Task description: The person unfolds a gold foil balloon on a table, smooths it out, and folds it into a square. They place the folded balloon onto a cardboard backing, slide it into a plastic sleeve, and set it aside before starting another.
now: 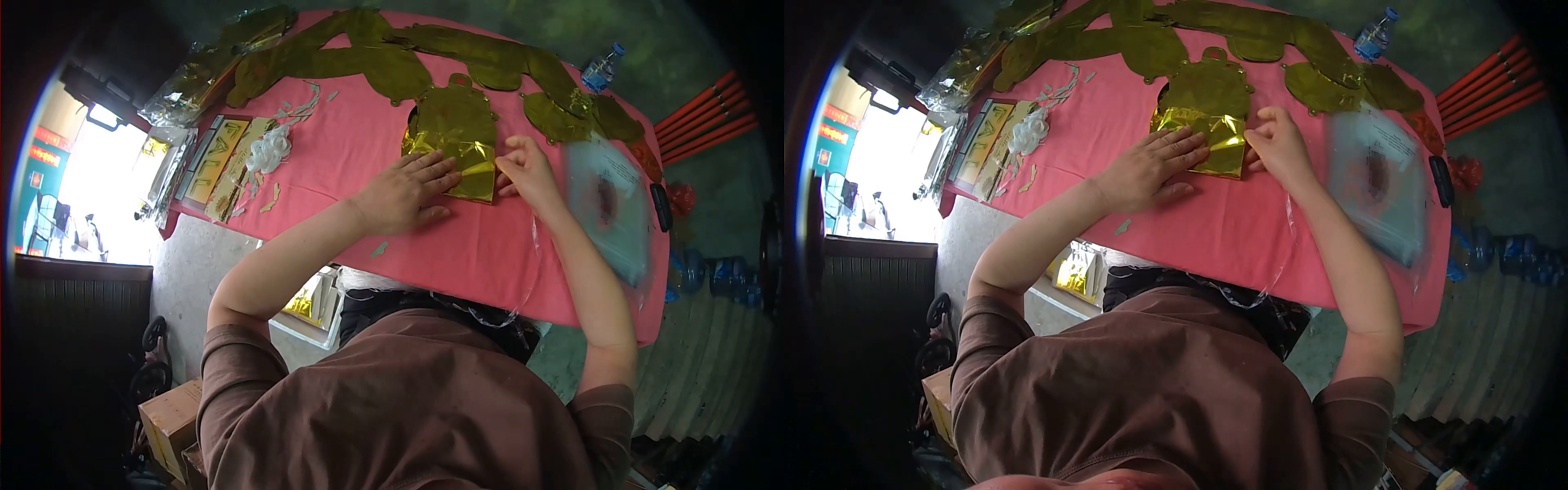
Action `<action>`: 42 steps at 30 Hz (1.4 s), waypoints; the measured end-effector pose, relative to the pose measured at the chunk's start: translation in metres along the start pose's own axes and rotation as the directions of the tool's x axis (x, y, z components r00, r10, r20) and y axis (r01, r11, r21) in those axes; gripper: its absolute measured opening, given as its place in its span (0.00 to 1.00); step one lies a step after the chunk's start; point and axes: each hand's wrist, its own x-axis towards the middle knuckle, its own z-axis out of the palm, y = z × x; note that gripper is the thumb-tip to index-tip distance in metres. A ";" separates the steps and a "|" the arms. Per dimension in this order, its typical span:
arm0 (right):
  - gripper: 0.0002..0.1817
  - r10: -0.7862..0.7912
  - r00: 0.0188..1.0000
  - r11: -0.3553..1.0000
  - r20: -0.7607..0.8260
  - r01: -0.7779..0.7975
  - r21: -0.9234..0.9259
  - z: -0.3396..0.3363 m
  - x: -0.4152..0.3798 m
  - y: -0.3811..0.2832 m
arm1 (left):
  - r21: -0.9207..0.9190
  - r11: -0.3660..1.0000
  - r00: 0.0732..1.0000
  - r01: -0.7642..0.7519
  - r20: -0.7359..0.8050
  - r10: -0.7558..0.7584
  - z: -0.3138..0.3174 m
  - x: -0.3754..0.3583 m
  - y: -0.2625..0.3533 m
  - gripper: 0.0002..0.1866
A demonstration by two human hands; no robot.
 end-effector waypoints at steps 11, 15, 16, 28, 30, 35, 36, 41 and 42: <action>0.31 -0.502 0.791 0.422 0.349 0.576 -0.700 0.040 -0.006 0.018 | -0.014 1.000 1.000 0.014 -0.027 -0.014 -0.001 -0.001 0.003 0.30; 0.34 -0.455 0.812 0.405 0.365 0.554 -0.728 0.041 -0.007 0.016 | -0.228 0.972 0.991 0.052 -0.111 -0.079 -0.010 -0.001 -0.007 0.26; 0.35 -0.449 0.818 0.414 0.359 0.546 -0.728 0.041 -0.008 0.014 | -0.355 0.919 0.973 0.169 -0.090 -0.214 -0.022 -0.003 -0.013 0.24; 0.36 -0.471 0.795 0.410 0.382 0.581 -0.703 0.039 -0.007 0.015 | -0.062 0.997 0.995 -0.052 -0.085 0.046 -0.024 -0.013 -0.064 0.17; 0.36 -0.471 0.789 0.395 0.394 0.588 -0.706 0.039 -0.007 0.014 | -0.081 0.994 0.997 -0.071 -0.047 0.067 -0.023 -0.008 -0.066 0.17; 0.35 -0.460 0.800 0.402 0.387 0.575 -0.712 0.040 -0.009 0.012 | -0.336 0.941 0.998 0.027 -0.047 -0.045 -0.022 0.000 -0.075 0.16; 0.35 -0.454 0.802 0.407 0.388 0.574 -0.711 0.040 -0.009 0.012 | -0.341 0.939 0.998 0.031 -0.041 -0.048 -0.023 0.002 -0.075 0.16; 0.36 -0.459 0.804 0.402 0.377 0.567 -0.719 0.041 -0.010 0.010 | -0.637 0.634 0.879 0.439 0.156 -0.451 -0.018 0.015 -0.062 0.25; 0.36 -0.457 0.806 0.404 0.376 0.565 -0.720 0.041 -0.009 0.011 | -0.638 0.633 0.879 0.439 0.159 -0.449 -0.016 0.015 -0.060 0.25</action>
